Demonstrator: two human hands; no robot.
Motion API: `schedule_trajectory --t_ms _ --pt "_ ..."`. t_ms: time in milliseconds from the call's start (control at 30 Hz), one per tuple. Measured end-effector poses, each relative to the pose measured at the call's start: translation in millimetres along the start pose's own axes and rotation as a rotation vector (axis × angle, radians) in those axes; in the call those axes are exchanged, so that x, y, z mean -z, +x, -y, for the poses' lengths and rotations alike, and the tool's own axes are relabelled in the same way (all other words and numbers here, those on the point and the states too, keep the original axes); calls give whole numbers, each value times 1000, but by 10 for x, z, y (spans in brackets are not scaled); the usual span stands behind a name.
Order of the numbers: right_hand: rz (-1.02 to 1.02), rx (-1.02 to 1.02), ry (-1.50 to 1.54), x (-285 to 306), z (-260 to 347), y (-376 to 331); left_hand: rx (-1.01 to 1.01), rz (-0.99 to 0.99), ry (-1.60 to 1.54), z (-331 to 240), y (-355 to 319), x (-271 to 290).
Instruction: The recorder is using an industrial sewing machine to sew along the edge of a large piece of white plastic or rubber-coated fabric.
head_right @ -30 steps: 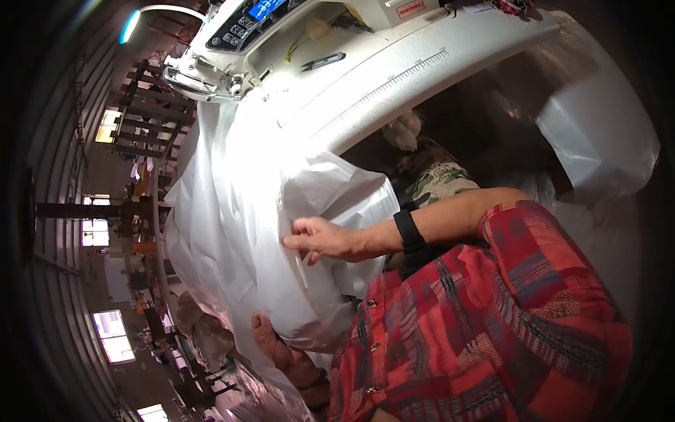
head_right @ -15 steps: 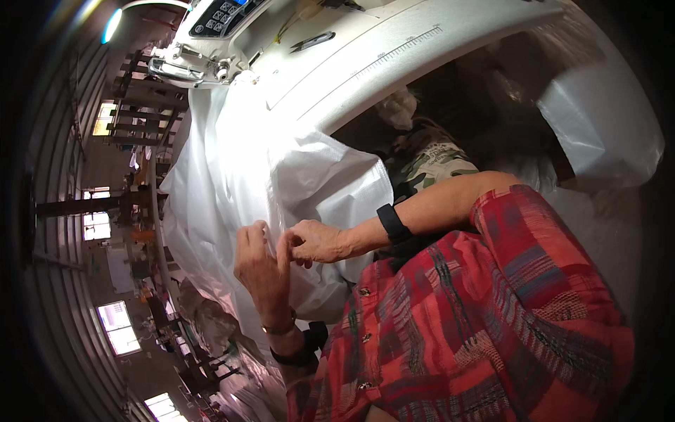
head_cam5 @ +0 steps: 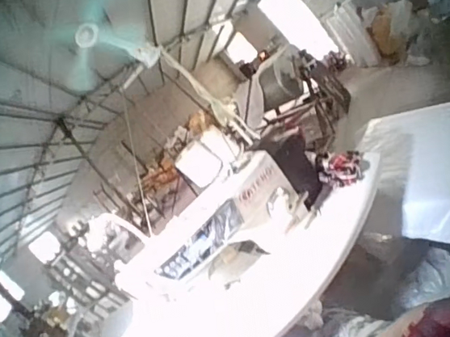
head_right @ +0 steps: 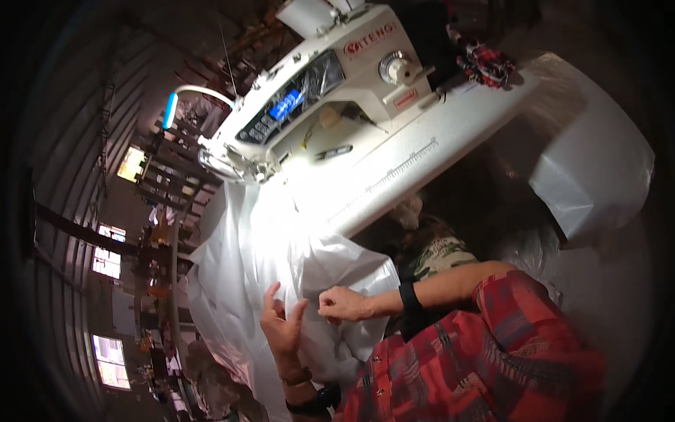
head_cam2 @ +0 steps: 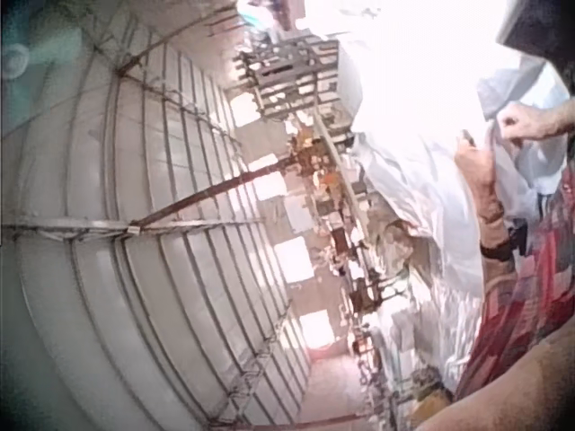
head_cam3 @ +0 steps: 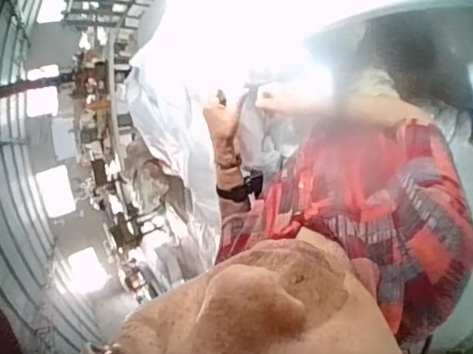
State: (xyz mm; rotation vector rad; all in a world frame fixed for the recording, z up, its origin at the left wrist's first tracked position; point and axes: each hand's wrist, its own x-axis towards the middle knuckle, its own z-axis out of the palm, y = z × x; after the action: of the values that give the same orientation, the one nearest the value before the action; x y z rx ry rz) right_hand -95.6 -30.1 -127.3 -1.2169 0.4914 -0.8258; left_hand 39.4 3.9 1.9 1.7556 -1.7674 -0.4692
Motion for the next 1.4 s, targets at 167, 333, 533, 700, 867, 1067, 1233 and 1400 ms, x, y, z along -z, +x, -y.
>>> schedule_trajectory --t_ms 167,333,533,700,867,1067,1233,1400 --pt "-12 16 -50 37 107 -31 -308 -104 734 -157 175 -74" --pt "-36 55 -49 109 211 -10 -458 -111 829 -83 427 -201" --pt "-43 9 -200 347 410 -44 74 19 -678 244 571 -240" --pt "-168 221 -417 632 755 -79 47 26 -705 471 537 -280" --pt "-256 323 -702 745 1140 110 115 93 -786 386 543 -168" --pt "-175 339 -993 807 1282 503 0 86 -258 176 664 13" --pt "6 251 -1261 844 1362 667 -160 105 93 70 753 -15" --pt "24 158 -1137 912 1474 613 -162 95 64 48 770 -32"
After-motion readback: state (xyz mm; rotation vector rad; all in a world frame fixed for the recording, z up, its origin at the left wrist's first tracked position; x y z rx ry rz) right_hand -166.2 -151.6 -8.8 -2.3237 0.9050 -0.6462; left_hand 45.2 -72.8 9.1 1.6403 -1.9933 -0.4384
